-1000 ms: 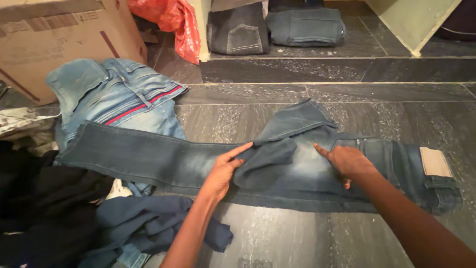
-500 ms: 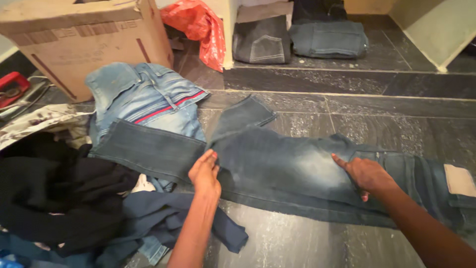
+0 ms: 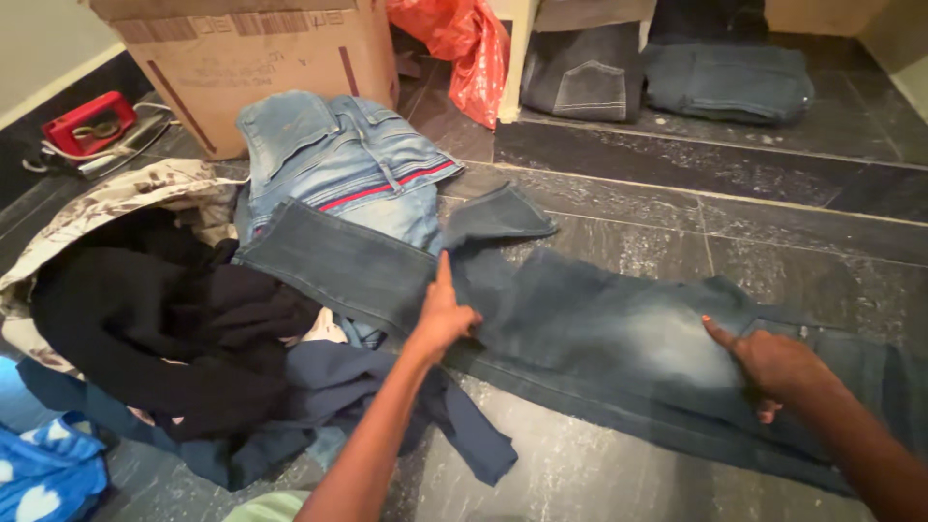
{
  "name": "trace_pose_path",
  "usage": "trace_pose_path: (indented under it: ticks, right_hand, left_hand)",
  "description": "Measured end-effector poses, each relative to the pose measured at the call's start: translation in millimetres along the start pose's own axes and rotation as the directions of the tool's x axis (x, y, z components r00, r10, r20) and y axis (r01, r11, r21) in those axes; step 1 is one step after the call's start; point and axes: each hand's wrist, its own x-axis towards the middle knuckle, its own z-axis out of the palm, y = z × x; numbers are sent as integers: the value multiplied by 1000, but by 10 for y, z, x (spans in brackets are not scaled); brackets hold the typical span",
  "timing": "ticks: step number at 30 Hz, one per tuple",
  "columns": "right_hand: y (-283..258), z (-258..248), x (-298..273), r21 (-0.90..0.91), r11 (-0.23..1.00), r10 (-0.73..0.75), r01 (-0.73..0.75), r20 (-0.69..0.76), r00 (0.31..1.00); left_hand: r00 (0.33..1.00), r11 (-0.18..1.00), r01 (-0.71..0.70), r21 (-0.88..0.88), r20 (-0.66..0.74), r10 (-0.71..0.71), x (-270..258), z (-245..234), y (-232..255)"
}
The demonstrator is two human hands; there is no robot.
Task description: The person picks up a pair of denim jeans from a pile, spreads them out on the floor, and folds them into a rectangle before placing them on a shelf.
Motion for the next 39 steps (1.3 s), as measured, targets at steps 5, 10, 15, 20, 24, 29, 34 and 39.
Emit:
trace_pose_path:
  ticks: [5, 10, 15, 20, 24, 29, 34, 39]
  right_hand:
    - [-21, 31, 61, 18, 1000, 17, -17, 7, 1000]
    - [-17, 43, 90, -110, 994, -26, 21, -39, 999]
    - [-74, 14, 88, -103, 995, 6, -6, 2, 1000]
    - [-96, -47, 56, -38, 999, 38, -36, 63, 997]
    - [-62, -12, 78, -70, 998, 11, -8, 46, 999]
    - [-44, 32, 171, -164, 986, -3, 2, -2, 1000]
    - [-27, 117, 210, -193, 981, -41, 29, -58, 997]
    - [-6, 165, 287, -171, 985, -9, 5, -24, 1000]
  left_hand:
    - [879, 865, -327, 382, -214, 426, 236, -372, -123]
    - [911, 622, -257, 739, -30, 411, 39, -389, 94]
    - [979, 732, -76, 678, -87, 183, 111, -372, 247]
    - [945, 976, -179, 122, -253, 205, 330, -479, -61]
    - [865, 974, -216, 63, -452, 220, 334, -496, -191]
    - [833, 836, -327, 440, -284, 475, 288, -622, -85]
    - [978, 803, -69, 592, -120, 172, 218, -648, 221]
    - [815, 927, -247, 281, -458, 356, 391, -954, -35]
